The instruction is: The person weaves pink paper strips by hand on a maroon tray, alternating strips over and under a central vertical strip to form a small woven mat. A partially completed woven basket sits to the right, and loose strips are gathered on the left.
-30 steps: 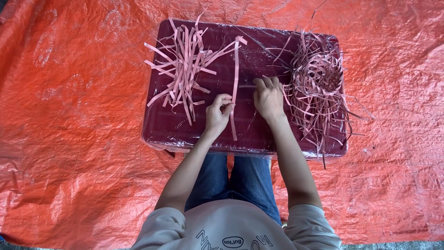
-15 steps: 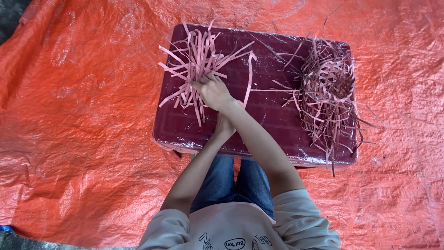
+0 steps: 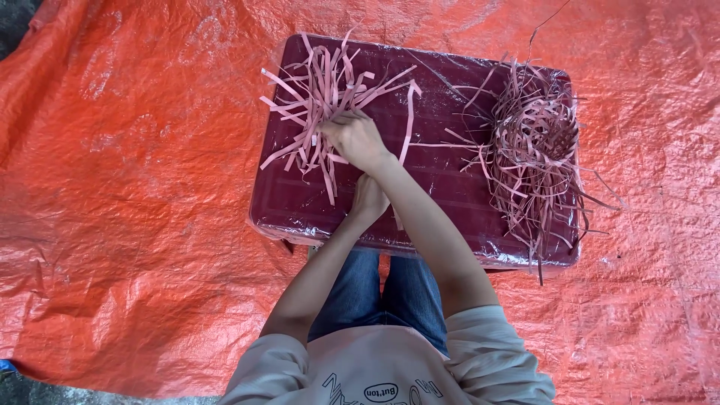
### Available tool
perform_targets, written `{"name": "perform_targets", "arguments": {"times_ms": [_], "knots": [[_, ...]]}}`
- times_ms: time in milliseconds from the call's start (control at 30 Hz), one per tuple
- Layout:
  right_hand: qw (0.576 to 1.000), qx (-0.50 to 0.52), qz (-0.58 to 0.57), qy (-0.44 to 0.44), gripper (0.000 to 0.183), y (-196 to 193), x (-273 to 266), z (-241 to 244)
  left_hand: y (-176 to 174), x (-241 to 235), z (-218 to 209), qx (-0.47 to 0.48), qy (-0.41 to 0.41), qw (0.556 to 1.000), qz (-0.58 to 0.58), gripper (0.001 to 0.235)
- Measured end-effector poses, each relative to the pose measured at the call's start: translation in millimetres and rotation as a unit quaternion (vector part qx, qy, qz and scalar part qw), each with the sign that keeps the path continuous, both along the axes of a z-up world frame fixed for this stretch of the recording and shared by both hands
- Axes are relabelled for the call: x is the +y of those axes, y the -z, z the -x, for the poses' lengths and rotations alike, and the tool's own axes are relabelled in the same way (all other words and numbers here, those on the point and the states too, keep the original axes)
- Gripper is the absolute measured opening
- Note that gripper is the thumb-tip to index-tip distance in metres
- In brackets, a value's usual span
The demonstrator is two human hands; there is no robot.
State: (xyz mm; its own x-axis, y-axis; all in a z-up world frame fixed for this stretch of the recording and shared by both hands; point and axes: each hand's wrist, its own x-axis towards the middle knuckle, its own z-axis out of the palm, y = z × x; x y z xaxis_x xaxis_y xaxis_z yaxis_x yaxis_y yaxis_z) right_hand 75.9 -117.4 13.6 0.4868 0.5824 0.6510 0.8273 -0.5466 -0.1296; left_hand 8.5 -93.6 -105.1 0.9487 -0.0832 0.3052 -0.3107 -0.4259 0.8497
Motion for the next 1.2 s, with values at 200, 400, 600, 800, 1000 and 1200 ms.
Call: {"name": "perform_targets", "arguments": {"times_ms": [200, 400, 600, 800, 1000, 1200], "knots": [[0.960, 0.118, -0.240, -0.077, 0.013, -52.0, -39.8, 24.7, -37.3, -3.4, 11.8, -0.046, -0.002, 0.999, 0.004, 0.012], [0.894, 0.237, -0.377, -0.042, 0.017, -74.2, -94.1, 59.4, -61.2, -4.3, 17.8, -0.068, 0.000, 0.997, 0.031, 0.015], [0.774, 0.364, -0.519, -0.002, 0.010, -30.8, -129.3, 72.6, -65.4, -5.9, 19.5, -0.066, -0.021, 0.997, 0.031, 0.015], [0.752, 0.427, -0.501, 0.024, 0.014, -17.3, -127.1, 89.7, -65.7, -6.0, 18.6, -0.073, -0.017, 0.996, 0.037, 0.018], [0.756, 0.448, -0.475, 0.048, 0.014, -4.8, -125.0, 96.2, -66.0, -6.3, 19.6, -0.080, -0.015, 0.996, 0.033, 0.017], [0.748, 0.454, -0.481, 0.052, 0.015, 8.9, -124.2, 97.4, -61.0, -6.8, 18.2, -0.088, -0.019, 0.996, 0.014, 0.017]]}}
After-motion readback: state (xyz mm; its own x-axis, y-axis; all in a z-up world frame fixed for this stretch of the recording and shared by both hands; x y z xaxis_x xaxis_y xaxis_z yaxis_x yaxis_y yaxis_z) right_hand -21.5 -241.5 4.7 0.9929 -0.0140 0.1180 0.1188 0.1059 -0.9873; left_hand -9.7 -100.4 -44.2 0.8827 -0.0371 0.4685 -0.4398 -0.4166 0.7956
